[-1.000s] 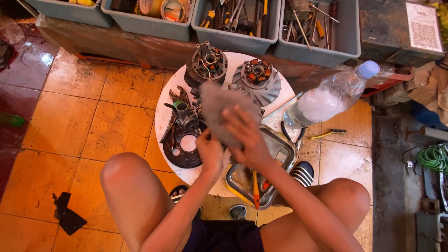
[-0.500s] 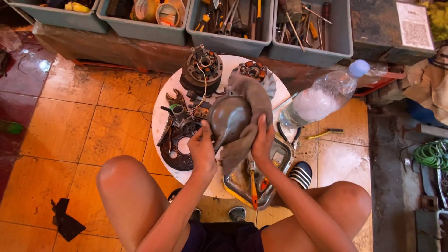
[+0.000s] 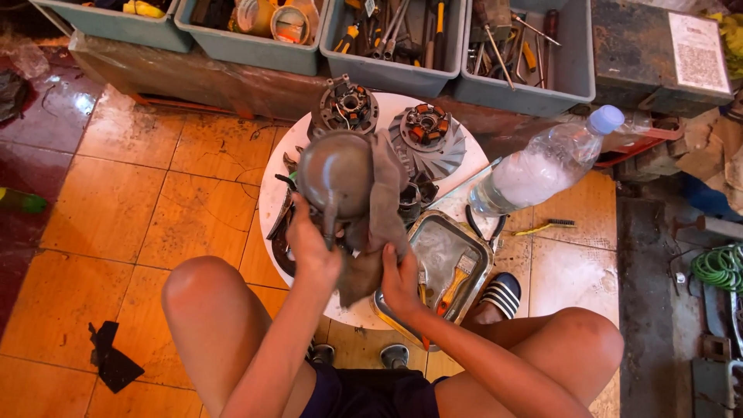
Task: Cleaning a metal engine housing with a cloth and inspecting electrical stator components on a small work table.
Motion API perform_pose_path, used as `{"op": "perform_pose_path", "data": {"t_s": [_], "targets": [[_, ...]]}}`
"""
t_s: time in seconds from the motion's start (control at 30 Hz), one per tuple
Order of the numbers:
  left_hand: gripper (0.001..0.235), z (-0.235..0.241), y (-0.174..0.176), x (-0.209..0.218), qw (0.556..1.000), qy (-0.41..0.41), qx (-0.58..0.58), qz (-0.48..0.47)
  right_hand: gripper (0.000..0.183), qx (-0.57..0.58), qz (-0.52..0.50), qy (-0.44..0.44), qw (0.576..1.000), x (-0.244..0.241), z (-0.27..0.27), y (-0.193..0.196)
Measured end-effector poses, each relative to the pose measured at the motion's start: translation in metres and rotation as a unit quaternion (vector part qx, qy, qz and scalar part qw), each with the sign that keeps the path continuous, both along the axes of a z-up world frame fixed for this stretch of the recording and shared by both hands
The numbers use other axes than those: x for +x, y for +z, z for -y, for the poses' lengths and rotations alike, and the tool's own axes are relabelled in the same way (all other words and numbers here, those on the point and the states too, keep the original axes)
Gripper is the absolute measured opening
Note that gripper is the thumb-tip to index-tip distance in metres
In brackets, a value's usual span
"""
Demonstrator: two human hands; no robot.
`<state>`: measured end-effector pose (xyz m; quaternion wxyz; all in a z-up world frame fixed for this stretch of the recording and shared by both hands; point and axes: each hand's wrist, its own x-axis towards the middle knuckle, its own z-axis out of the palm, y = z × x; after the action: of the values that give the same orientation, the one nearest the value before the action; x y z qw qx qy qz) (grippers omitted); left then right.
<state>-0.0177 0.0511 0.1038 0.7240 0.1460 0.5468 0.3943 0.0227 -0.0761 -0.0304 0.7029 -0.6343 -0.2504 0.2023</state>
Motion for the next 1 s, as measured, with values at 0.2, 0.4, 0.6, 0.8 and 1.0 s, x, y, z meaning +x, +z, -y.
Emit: {"op": "perform_pose_path", "data": {"t_s": [0.2,0.4,0.6,0.8,1.0], "targets": [[0.044,-0.034,-0.038,-0.023,0.996,0.071,0.027,0.054,0.034,-0.093,-0.143,-0.129,0.977,0.03,-0.015,0.014],[0.042,-0.035,-0.047,-0.032,0.994,0.018,0.052,0.092,0.052,-0.159,-0.13,-0.067,0.976,0.012,-0.031,0.05],[0.041,-0.017,-0.031,-0.018,0.997,-0.002,0.004,0.077,0.086,-0.151,0.003,0.231,0.961,0.033,-0.033,-0.029],[0.06,-0.014,-0.055,0.012,0.997,0.003,-0.041,0.06,0.07,0.01,-0.172,0.061,0.983,0.074,-0.034,0.004],[0.063,-0.013,-0.071,0.052,0.997,-0.044,-0.037,0.05,0.039,0.001,-0.21,-0.043,0.977,0.117,-0.033,-0.003]]}}
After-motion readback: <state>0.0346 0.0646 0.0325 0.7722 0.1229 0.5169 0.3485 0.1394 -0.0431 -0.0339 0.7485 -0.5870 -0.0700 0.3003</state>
